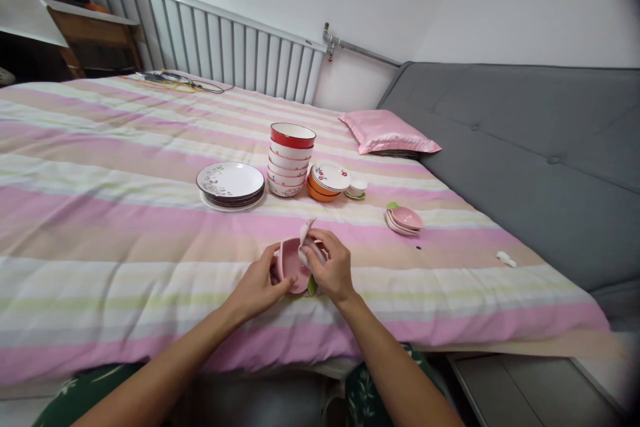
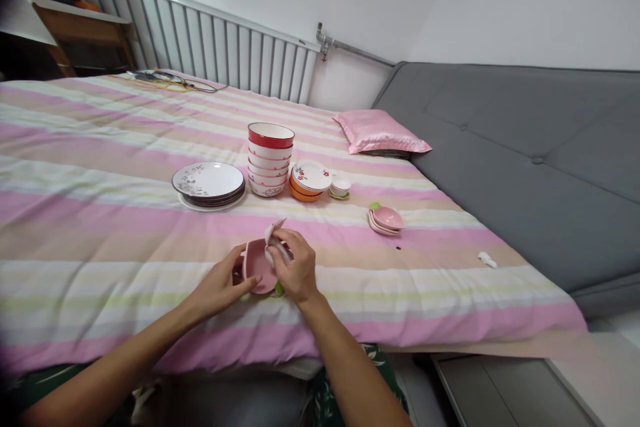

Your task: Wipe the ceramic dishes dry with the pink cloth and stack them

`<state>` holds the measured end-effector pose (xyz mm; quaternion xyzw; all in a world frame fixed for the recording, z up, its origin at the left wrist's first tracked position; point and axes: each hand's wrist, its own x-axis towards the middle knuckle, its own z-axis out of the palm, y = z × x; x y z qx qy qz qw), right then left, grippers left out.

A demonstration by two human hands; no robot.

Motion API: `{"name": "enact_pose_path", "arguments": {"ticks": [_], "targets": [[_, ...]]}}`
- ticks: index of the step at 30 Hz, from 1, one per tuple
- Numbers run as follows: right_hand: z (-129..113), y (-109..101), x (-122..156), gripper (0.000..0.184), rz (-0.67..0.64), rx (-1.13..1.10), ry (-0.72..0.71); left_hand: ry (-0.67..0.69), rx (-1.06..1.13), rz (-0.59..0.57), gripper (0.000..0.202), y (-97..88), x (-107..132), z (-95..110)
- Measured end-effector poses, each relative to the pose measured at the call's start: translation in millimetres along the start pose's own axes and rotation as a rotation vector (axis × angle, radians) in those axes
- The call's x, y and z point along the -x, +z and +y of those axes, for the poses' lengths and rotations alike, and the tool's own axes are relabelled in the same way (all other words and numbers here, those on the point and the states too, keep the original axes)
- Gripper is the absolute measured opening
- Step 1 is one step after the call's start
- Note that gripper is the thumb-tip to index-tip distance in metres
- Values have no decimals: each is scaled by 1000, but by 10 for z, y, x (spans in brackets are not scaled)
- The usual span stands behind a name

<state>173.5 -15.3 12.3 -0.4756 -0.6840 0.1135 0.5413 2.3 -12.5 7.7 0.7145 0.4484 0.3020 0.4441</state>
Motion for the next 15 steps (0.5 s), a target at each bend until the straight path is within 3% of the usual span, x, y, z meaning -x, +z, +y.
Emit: {"name": "enact_pose_path", "arguments": {"ticks": [5, 15], "targets": [[-66, 10, 32, 32, -137, 34, -290, 106, -108, -24, 58, 13, 17, 19], [-21, -23, 26, 29, -164, 159, -364, 137, -206, -85, 61, 18, 42, 63]]}}
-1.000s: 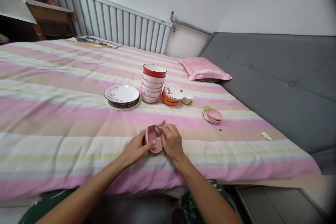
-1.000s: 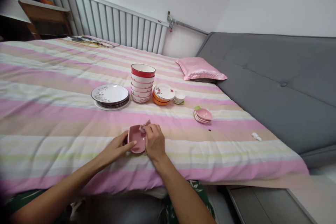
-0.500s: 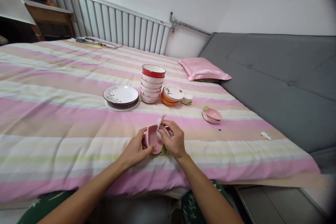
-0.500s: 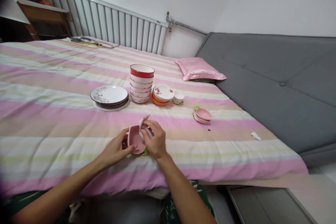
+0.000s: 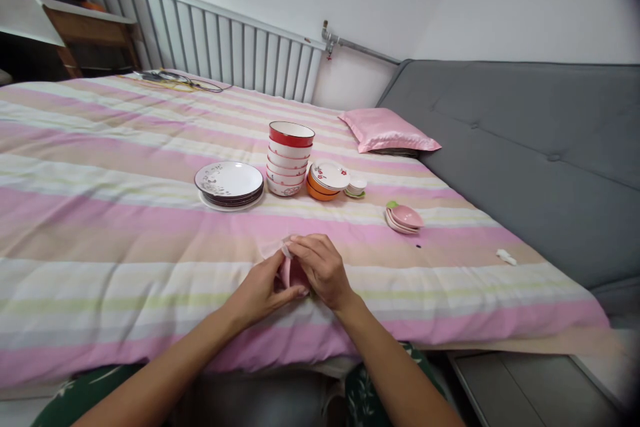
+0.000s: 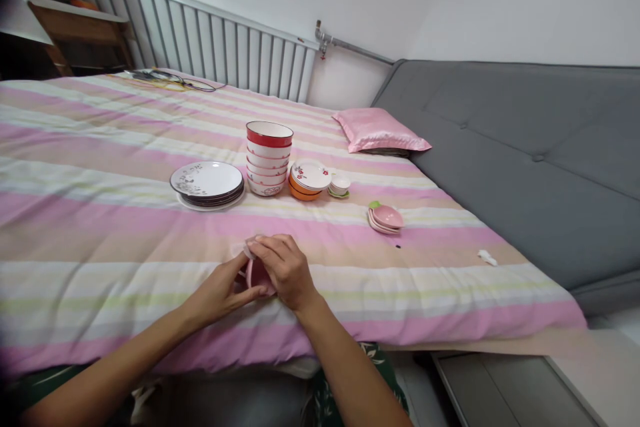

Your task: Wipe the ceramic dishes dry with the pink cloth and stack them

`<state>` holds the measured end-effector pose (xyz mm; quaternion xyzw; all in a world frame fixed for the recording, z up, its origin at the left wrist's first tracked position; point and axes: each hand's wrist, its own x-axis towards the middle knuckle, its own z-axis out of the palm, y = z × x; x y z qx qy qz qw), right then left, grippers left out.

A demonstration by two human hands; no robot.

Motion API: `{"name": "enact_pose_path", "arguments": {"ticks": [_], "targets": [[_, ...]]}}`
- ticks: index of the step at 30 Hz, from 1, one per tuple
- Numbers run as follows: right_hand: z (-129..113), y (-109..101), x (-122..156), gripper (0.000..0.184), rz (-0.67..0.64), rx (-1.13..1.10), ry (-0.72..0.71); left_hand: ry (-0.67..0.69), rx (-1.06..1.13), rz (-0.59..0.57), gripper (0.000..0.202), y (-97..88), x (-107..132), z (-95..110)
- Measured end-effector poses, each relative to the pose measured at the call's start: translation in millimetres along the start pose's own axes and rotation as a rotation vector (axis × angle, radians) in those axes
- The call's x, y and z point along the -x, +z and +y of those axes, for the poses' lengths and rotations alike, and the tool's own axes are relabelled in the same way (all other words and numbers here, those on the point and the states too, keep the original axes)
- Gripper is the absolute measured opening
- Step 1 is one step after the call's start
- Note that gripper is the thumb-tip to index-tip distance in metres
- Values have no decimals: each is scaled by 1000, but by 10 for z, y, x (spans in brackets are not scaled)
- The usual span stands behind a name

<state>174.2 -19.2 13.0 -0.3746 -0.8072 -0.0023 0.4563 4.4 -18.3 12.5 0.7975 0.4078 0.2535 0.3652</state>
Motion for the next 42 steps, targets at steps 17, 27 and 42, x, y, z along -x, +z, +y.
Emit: {"name": "enact_pose_path", "arguments": {"ticks": [17, 27, 42], "targets": [[111, -40, -16, 23, 4, 39, 414, -9, 75, 13, 81, 6, 5, -48], [267, -142, 15, 14, -218, 43, 637, -51, 214, 36, 72, 20, -13, -51], [193, -138, 1, 16, -281, -156, 621, -133, 219, 110, 57, -148, -34, -16]]}}
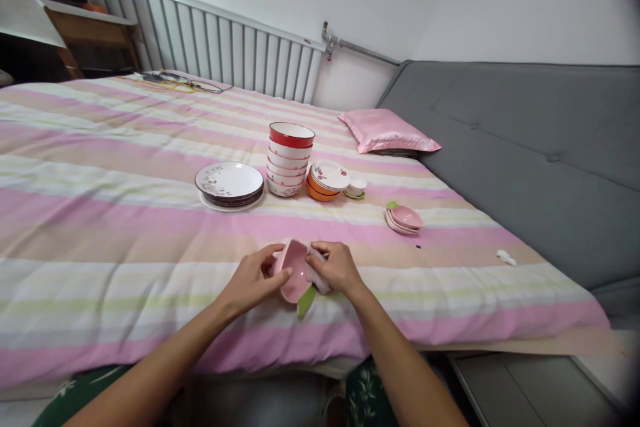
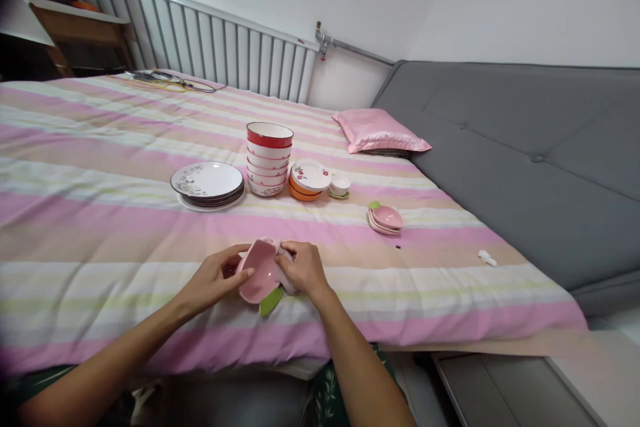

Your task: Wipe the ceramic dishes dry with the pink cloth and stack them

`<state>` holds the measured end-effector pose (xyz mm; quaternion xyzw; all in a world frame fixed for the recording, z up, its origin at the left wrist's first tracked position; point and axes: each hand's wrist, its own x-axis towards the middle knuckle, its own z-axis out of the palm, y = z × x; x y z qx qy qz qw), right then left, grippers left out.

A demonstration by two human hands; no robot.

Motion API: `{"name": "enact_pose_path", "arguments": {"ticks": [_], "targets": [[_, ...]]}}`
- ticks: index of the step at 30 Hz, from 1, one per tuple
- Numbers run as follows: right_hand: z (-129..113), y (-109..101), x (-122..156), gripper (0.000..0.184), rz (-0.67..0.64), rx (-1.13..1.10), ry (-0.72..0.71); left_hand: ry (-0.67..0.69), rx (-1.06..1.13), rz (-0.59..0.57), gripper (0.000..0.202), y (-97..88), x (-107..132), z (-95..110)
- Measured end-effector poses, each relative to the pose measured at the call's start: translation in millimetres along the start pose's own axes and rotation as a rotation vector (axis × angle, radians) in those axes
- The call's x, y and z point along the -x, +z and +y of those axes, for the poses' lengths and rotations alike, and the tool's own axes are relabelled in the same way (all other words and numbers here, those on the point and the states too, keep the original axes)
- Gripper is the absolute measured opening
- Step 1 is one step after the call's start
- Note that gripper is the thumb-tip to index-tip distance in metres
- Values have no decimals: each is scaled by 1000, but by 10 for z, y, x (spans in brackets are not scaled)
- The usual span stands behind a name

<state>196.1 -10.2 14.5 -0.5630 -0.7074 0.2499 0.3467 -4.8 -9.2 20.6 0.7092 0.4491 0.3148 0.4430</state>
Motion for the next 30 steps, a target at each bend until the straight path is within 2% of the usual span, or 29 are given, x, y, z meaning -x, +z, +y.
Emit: {"name": "enact_pose_path", "arguments": {"ticks": [3, 7, 12, 16, 23, 26, 30], "targets": [[-62, 17, 15, 14, -29, -32, -45, -16, 3, 5, 53, -63, 7, 21], [-107, 49, 25, 12, -34, -61, -84, -9, 109, -82, 44, -107, 7, 32], [-126, 114, 34, 14, -5, -86, -88, 16, 195, -165, 40, -111, -20, 2], [-150, 153, 40, 15, 22, -102, -54, 3, 192, -157, 41, -79, -34, -7], [31, 207, -13, 12, 162, -97, 159, -158, 227, -2, 69, 0, -58, -61], [142, 244, -44, 13, 188, -114, 248, -118, 201, -15, 74, 17, -61, -89], [197, 268, -54, 12, 185, -143, 280, 26, -54, -62, 83, 23, -29, -85]]}}
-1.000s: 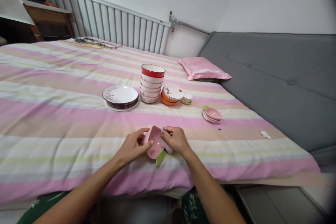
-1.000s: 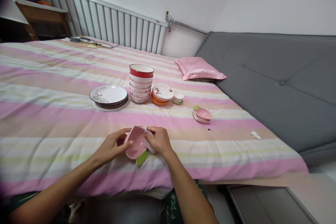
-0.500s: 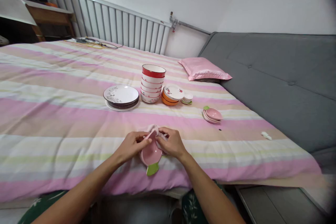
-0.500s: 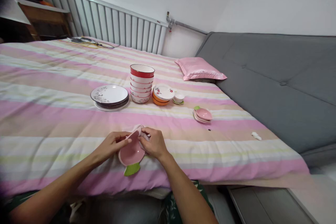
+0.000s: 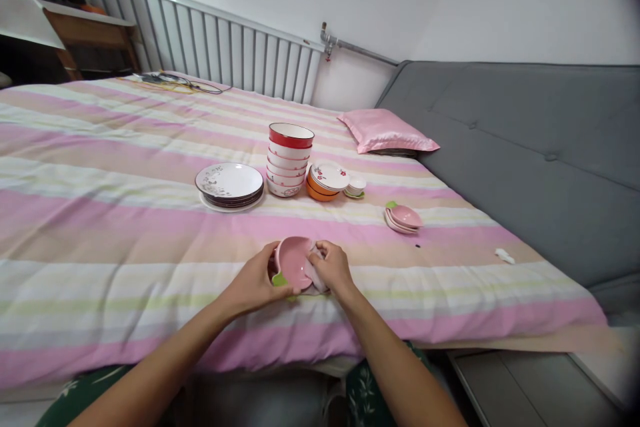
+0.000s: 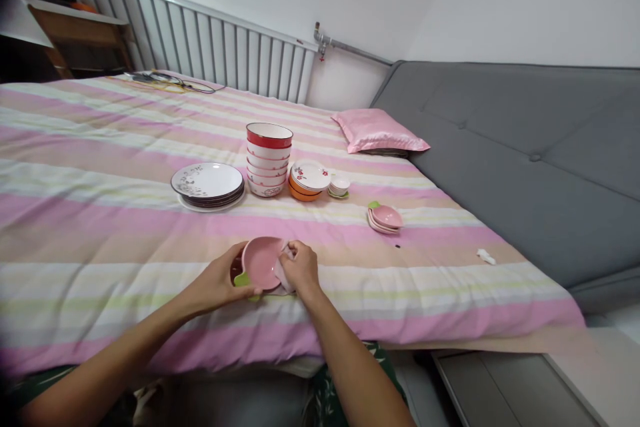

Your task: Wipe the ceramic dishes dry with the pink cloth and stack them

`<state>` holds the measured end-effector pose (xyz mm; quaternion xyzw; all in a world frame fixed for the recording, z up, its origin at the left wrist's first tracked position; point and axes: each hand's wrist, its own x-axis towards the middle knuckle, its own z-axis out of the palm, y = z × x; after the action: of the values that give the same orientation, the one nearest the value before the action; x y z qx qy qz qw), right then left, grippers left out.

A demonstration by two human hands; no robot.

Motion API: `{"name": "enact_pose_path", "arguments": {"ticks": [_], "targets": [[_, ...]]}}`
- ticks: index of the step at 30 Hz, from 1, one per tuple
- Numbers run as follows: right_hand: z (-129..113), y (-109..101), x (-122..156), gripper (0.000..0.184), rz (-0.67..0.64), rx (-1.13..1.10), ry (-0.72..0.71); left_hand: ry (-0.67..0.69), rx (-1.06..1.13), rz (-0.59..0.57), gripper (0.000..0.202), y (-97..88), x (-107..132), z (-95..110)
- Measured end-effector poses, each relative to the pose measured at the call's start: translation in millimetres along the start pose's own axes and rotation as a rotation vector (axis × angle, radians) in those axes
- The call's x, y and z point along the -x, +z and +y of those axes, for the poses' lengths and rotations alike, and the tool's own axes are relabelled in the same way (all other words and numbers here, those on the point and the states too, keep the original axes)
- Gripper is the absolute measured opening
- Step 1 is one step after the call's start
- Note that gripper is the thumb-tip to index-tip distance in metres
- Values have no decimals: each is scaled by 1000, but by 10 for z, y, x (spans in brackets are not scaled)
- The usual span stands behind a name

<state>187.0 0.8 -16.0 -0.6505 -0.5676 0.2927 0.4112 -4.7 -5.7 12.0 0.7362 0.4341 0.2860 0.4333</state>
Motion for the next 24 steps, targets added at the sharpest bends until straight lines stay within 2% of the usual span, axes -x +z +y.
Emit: {"name": "enact_pose_path", "arguments": {"ticks": [4, 10, 13, 19, 24], "targets": [[-24, -36, 14, 13, -78, -65, -15, 80, -129, 13, 83, -12, 22, -6], [-144, -169, 48, 18, -264, -205, -20, 74, -71, 15, 73, -2, 3, -46], [-159, -200, 39, 24, -312, -235, -26, 74, -42, 33, 67, 21, -1, -39], [-44, -149, -27, 40, -236, -211, -132, 78, -52, 66, 65, 34, -18, -53], [-48, -140, -17, 41, -179, -131, -204, 78, -39, 29, 68, -14, -24, -48]]}}
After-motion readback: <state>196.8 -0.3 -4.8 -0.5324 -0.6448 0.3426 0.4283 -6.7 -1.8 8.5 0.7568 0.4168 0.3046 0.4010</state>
